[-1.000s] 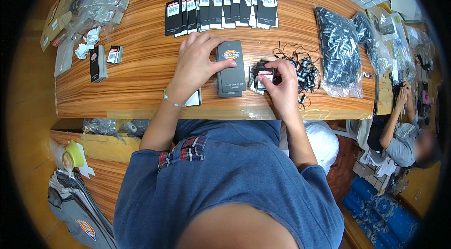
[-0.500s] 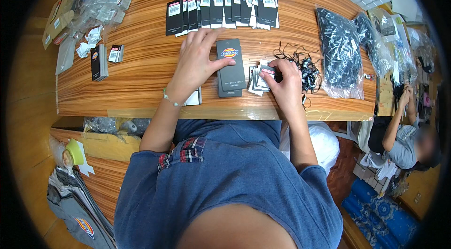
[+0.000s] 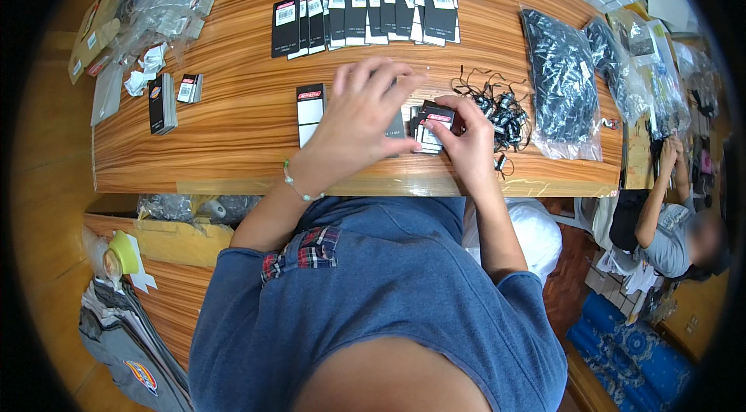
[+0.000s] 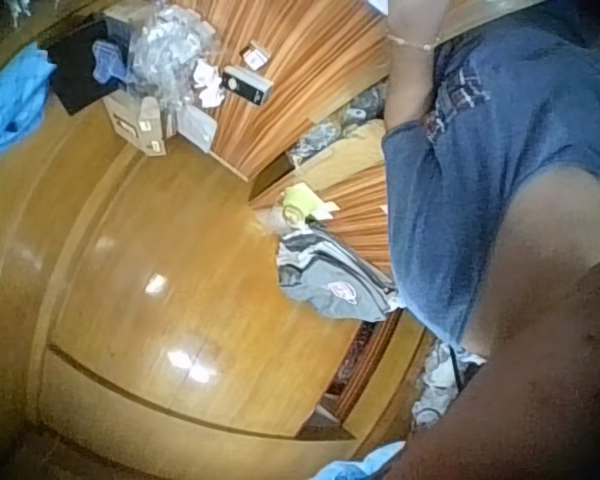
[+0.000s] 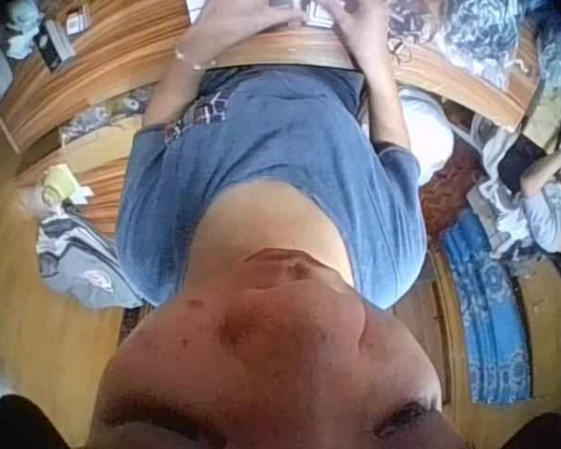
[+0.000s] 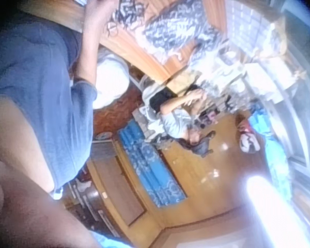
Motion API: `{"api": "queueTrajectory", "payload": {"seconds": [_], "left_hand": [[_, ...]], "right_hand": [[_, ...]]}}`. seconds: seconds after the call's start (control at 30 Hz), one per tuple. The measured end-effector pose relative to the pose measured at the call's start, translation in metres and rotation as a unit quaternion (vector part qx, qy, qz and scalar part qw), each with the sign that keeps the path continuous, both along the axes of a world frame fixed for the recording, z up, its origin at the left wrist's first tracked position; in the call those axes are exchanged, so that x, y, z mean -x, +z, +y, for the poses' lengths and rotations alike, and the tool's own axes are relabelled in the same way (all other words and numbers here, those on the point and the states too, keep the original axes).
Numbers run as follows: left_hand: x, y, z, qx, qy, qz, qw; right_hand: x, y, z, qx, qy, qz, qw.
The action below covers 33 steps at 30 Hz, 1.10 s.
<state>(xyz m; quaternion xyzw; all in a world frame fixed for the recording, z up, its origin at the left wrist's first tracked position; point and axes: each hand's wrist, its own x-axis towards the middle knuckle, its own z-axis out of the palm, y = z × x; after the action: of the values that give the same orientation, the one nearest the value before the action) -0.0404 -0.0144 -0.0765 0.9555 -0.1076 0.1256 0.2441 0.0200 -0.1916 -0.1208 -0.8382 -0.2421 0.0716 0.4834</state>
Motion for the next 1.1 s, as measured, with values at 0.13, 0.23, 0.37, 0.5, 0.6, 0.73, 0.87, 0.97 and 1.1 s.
{"api": "queueTrajectory", "payload": {"seconds": [0.13, 0.23, 0.37, 0.5, 0.6, 0.73, 0.87, 0.97, 1.1], "left_hand": [[0.005, -0.008, -0.014, -0.074, -0.008, 0.036, 0.997], [0.003, -0.010, -0.025, -0.122, -0.044, 0.040, 0.991], [-0.008, -0.012, -0.031, -0.170, -0.095, 0.028, 0.981], [-0.017, -0.017, -0.033, -0.178, -0.135, 0.025, 0.974], [-0.024, -0.028, -0.038, -0.172, -0.141, 0.050, 0.974], [-0.026, -0.033, -0.042, -0.181, -0.118, 0.073, 0.974], [-0.026, -0.027, -0.045, -0.196, -0.104, 0.048, 0.974], [-0.026, -0.028, -0.045, -0.201, -0.105, 0.029, 0.973], [-0.026, -0.028, -0.045, -0.182, -0.131, 0.044, 0.974]], "right_hand": [[-0.001, -0.005, -0.002, 0.076, 0.011, -0.164, 0.984], [-0.003, -0.005, -0.004, 0.084, 0.025, -0.163, 0.983], [-0.003, -0.003, -0.009, 0.028, 0.000, -0.129, 0.991], [-0.002, 0.004, -0.020, -0.019, -0.046, -0.076, 0.996], [0.000, 0.007, -0.025, -0.024, -0.049, -0.056, 0.997], [0.000, 0.006, -0.028, -0.040, -0.031, -0.035, 0.998], [-0.002, 0.005, -0.029, -0.053, -0.025, -0.034, 0.998], [-0.005, 0.002, -0.032, -0.067, -0.034, -0.021, 0.997], [-0.009, 0.005, -0.036, -0.076, -0.051, -0.031, 0.995]]}}
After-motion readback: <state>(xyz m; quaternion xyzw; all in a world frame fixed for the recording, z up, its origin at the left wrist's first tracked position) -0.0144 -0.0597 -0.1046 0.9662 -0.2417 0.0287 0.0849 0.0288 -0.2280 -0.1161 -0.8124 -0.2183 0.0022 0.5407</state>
